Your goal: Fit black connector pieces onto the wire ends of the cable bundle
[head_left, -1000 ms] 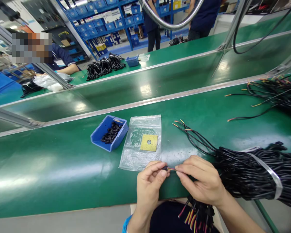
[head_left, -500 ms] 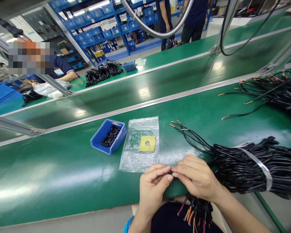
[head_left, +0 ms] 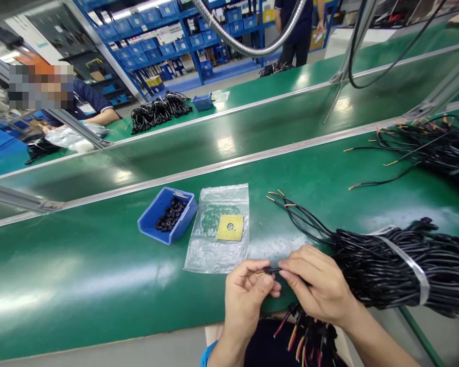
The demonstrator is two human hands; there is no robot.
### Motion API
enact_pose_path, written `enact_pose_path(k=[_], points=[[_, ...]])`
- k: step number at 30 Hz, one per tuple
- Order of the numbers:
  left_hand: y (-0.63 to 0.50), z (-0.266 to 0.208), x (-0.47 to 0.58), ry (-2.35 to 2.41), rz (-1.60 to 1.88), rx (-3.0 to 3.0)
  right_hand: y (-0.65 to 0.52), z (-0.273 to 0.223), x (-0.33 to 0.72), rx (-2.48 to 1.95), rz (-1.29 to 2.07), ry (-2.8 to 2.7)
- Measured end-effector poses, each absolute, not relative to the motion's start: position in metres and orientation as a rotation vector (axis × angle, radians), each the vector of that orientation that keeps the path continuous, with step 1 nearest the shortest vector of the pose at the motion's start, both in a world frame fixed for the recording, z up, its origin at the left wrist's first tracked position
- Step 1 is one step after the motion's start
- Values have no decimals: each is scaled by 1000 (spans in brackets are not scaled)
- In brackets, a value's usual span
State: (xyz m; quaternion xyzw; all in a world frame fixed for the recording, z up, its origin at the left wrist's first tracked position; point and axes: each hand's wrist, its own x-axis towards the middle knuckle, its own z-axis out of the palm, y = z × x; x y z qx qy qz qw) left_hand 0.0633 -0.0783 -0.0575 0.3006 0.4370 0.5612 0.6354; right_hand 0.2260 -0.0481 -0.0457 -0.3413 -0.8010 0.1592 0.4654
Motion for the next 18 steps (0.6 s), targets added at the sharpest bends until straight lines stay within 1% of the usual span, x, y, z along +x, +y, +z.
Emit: enact_pose_path(k=[6, 10, 18], points=[[-78, -55, 63, 984, 1372, 885, -50, -44, 229, -821, 514, -2016], [-79, -53, 63, 1038, 1337, 1029, -51, -43, 230, -858, 548, -2027], [-80, -52, 61, 1114, 1316, 1122, -50, -43, 230, -864, 556, -2084]])
